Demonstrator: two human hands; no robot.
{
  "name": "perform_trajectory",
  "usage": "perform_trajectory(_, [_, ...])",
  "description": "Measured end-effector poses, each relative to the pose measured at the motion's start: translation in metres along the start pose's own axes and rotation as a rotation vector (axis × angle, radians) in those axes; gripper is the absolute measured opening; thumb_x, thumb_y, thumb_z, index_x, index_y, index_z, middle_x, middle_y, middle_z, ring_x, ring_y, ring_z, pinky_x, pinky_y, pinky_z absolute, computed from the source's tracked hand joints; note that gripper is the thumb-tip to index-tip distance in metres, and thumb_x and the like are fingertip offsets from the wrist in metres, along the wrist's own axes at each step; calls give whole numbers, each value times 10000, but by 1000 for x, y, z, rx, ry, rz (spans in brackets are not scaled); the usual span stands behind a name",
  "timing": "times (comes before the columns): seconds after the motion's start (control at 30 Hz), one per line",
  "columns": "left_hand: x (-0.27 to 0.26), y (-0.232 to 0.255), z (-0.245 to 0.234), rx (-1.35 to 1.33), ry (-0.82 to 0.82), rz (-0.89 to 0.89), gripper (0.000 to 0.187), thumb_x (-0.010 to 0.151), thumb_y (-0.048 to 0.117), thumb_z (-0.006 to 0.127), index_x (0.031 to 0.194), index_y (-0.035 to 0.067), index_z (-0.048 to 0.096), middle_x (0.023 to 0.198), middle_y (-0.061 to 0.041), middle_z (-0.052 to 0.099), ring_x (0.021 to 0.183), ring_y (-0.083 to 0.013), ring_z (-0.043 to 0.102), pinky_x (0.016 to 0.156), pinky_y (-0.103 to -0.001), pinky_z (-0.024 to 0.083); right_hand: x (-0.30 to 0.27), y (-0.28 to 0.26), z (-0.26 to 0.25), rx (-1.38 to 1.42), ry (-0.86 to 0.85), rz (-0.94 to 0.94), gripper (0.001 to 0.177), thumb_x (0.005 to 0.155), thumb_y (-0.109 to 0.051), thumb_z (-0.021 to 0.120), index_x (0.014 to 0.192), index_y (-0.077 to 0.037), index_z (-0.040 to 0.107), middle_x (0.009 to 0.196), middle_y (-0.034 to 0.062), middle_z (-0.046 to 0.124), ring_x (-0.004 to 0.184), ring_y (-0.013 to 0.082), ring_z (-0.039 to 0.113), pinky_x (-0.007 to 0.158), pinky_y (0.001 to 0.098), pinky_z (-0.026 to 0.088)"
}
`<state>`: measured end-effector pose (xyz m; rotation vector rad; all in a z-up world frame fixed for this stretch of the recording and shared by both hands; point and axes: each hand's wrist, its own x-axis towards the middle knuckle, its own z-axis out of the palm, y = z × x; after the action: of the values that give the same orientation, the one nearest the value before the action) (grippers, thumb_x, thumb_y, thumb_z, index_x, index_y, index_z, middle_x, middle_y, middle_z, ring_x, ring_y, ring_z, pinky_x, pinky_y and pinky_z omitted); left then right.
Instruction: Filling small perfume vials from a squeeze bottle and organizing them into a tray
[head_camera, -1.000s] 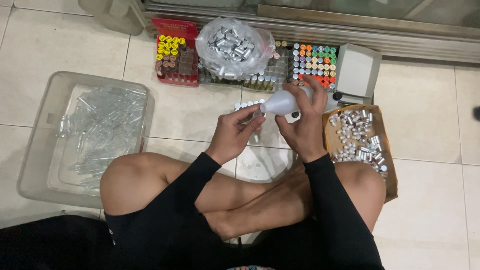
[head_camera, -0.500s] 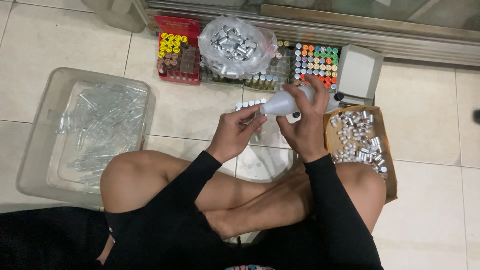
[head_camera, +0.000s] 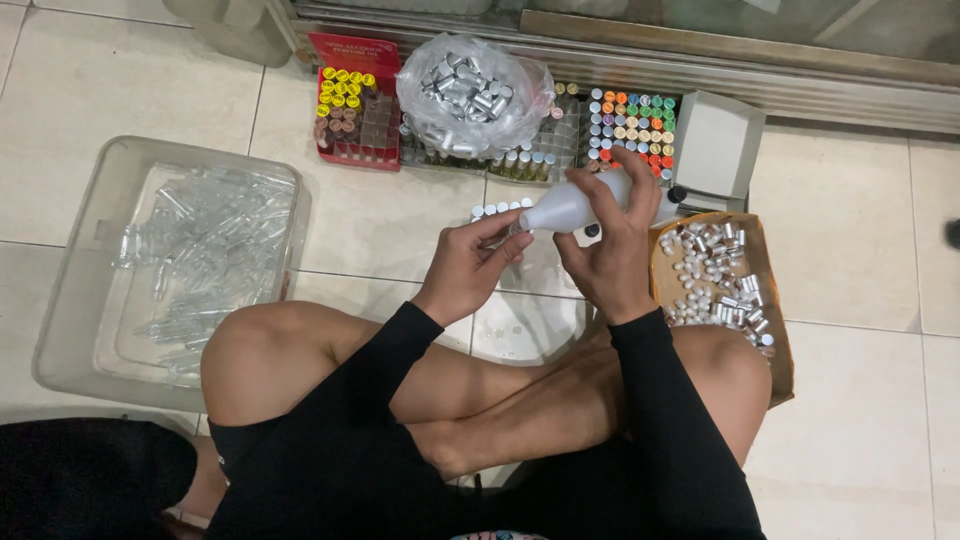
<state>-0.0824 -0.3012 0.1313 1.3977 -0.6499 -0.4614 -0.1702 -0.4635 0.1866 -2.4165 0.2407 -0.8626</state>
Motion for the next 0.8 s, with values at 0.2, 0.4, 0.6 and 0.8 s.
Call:
perform_trajectory(0.2, [-1, 10, -1, 2, 4, 22, 329, 985, 110, 697, 1301, 25, 662, 1174, -269, 706, 1020, -302, 668, 747, -342, 646, 3, -3, -1, -14, 8, -18, 593, 753, 34, 763, 1297, -176, 659, 1475, 179, 378, 1363, 509, 386, 1129, 613, 334])
perform_trajectory(0.4, [-1, 0, 1, -4, 17, 24, 338, 976, 107, 711, 1299, 21, 660, 1184, -261, 705, 1012, -294, 675, 747, -345, 646, 4, -5, -2, -21, 13, -29, 593, 752, 39, 762, 1297, -172, 665, 1472, 181, 385, 1355, 512, 397, 1112, 609, 349])
perform_trajectory(0.6, [-1, 2, 0, 20, -11, 0, 340, 991, 147, 694, 1314, 49, 659, 1192, -254, 701, 977, -306, 675, 745, -349, 649, 3, -3, -2, -19, 21, -35, 604, 737, 59, 755, 1289, -170, 670, 1472, 183, 383, 1368, 526, 380, 1123, 625, 328])
perform_trajectory(0.8, [-1, -4, 2, -3, 8, -13, 339, 982, 139, 706, 1305, 47, 662, 1190, -261, 698, 964, -309, 665, 734, -354, 649, 3, -1, -2, -32, 21, -50, 596, 743, 61, 758, 1288, -165, 674, 1470, 186, 384, 1359, 529, 382, 1123, 626, 324])
